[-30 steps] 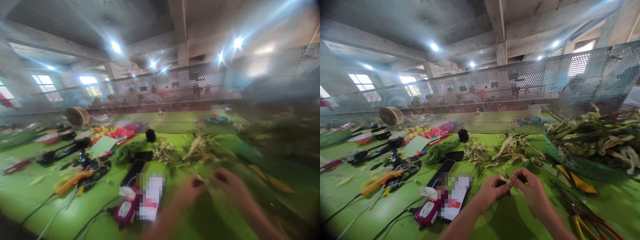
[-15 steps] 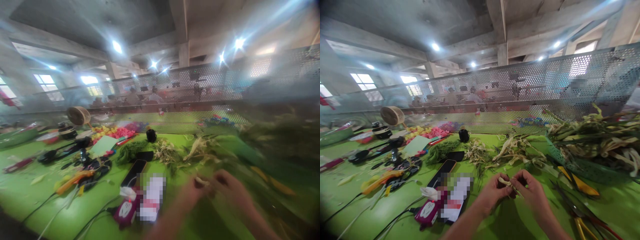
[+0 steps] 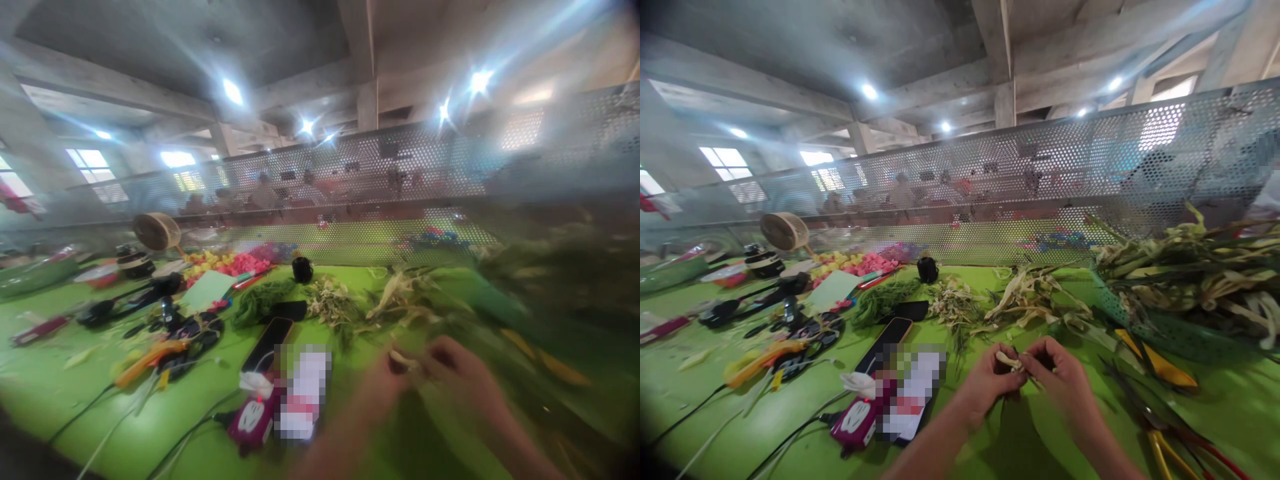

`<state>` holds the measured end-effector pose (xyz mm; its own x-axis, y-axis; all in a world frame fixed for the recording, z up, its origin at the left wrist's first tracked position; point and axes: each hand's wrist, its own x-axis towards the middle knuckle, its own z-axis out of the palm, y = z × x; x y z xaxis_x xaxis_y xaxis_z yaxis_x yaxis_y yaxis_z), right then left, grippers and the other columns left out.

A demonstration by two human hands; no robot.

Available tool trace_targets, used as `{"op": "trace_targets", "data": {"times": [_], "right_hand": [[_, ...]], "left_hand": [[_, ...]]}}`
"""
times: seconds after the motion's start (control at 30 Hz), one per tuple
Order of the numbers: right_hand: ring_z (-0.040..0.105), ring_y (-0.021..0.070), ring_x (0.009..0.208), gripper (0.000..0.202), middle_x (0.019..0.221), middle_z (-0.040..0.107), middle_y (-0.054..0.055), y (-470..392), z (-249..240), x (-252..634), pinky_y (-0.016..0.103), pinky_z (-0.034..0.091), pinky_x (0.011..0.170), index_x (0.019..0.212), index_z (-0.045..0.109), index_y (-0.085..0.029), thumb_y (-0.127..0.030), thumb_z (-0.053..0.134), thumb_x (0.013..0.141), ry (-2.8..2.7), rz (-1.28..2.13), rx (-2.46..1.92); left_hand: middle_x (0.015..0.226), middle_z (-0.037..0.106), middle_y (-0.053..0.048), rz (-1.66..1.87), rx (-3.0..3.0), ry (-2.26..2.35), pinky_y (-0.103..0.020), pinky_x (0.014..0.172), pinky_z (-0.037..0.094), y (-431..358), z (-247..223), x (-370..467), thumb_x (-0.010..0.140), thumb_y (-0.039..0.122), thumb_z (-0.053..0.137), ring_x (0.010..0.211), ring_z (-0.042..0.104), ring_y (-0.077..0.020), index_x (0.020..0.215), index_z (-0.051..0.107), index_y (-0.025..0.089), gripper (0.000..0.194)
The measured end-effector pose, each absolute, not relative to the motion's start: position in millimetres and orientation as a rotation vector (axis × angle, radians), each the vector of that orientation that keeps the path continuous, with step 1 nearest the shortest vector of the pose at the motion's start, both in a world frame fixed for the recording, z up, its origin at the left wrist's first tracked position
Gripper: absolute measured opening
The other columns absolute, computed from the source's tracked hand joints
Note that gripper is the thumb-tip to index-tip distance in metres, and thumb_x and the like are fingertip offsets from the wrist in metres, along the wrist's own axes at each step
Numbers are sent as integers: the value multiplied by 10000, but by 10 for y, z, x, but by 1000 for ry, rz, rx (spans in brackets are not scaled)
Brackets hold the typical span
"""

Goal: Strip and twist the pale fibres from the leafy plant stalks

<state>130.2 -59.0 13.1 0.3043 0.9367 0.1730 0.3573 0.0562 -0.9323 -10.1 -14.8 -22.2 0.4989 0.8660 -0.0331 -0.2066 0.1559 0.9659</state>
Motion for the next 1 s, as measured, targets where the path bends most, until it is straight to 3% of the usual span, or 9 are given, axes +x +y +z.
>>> {"op": "trace_targets", "data": {"times": [0.1, 0.33, 0.5, 0.63, 0.8, 1.0], "right_hand": [[547, 144, 518, 190, 548, 616, -10, -596, 141, 1294, 240, 396, 481, 601, 592, -211, -375, 626, 690, -1253, 668, -1464], [548, 143, 539, 188, 561, 617, -11, -599, 108, 1267, 238, 401, 501, 601, 600, -211, -374, 622, 693, -1249, 661, -1439], [530, 141, 523, 194, 544, 595, -15, -578, 146, 1328, 240, 396, 483, 597, 597, -213, -388, 621, 676, -1212, 648, -1503], [554, 151, 576, 195, 604, 623, -7, -569, 161, 1396, 246, 416, 525, 656, 607, -209, -399, 606, 699, -1221, 645, -1495], [540, 152, 568, 205, 584, 594, -10, -586, 164, 1376, 248, 410, 517, 640, 589, -214, -410, 614, 694, -1178, 675, -1458], [523, 143, 528, 209, 535, 573, -14, -576, 172, 1359, 254, 415, 509, 605, 590, -208, -403, 636, 662, -1085, 704, -1437]], "left_hand": [[721, 569, 11, 847, 1153, 724, -244, 647, 413, -136, -244, -86, 532, 381, 850, 667, 525, -111, 861, 545, 159, 501], [642, 477, 51, 875, 1481, 851, -217, 587, 335, -140, -243, -141, 616, 191, 757, 618, 428, -87, 767, 529, 170, 275], [768, 608, -16, 832, 1375, 719, -246, 660, 394, -144, -184, -179, 650, 383, 764, 712, 531, -135, 896, 599, 161, 369], [801, 652, -58, 747, 1244, 701, -289, 716, 417, -135, -146, -231, 749, 549, 627, 736, 571, -161, 936, 639, 150, 441], [704, 624, -34, 728, 1223, 714, -308, 771, 405, -130, -127, -217, 656, 501, 733, 733, 562, -167, 848, 651, 138, 419], [722, 609, -29, 759, 1273, 664, -323, 807, 416, -152, -98, -191, 657, 437, 753, 748, 565, -167, 859, 659, 139, 372]]}}
